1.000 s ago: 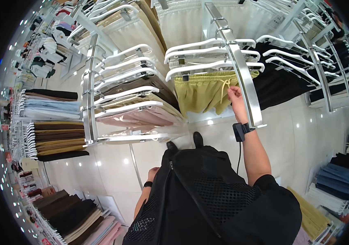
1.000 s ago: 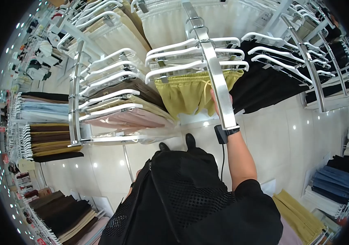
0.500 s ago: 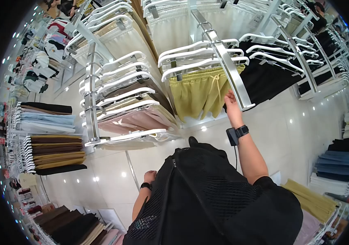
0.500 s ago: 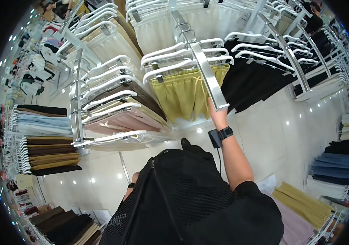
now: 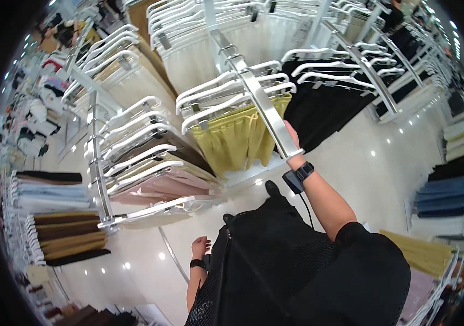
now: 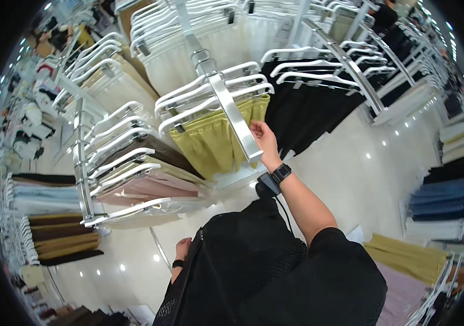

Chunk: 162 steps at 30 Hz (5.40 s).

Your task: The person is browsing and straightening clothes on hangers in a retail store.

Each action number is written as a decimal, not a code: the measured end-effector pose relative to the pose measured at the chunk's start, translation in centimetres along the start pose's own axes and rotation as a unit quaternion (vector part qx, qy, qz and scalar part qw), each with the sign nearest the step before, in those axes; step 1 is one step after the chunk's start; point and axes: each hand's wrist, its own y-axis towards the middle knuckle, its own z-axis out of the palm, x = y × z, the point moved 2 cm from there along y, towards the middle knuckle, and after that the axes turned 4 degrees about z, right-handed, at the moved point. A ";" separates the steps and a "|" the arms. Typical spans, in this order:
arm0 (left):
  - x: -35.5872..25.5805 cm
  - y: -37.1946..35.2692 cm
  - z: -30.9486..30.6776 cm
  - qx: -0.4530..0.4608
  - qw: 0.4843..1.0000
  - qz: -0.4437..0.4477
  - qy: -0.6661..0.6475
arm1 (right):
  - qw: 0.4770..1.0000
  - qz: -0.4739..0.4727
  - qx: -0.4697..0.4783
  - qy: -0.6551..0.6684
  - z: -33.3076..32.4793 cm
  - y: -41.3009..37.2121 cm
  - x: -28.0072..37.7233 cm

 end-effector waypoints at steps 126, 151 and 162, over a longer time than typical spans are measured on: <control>-23.0 -7.3 23.5 -0.285 0.925 0.251 -0.003 | 0.982 -0.106 0.141 -0.074 -11.2 11.8 9.7; -26.1 -6.0 22.8 -0.189 0.942 0.259 -0.097 | 0.877 -0.170 0.400 -0.204 -6.1 9.1 11.9; -24.9 -7.8 23.7 -0.232 0.941 0.246 -0.010 | 0.905 -0.160 0.383 -0.097 -6.9 10.7 11.8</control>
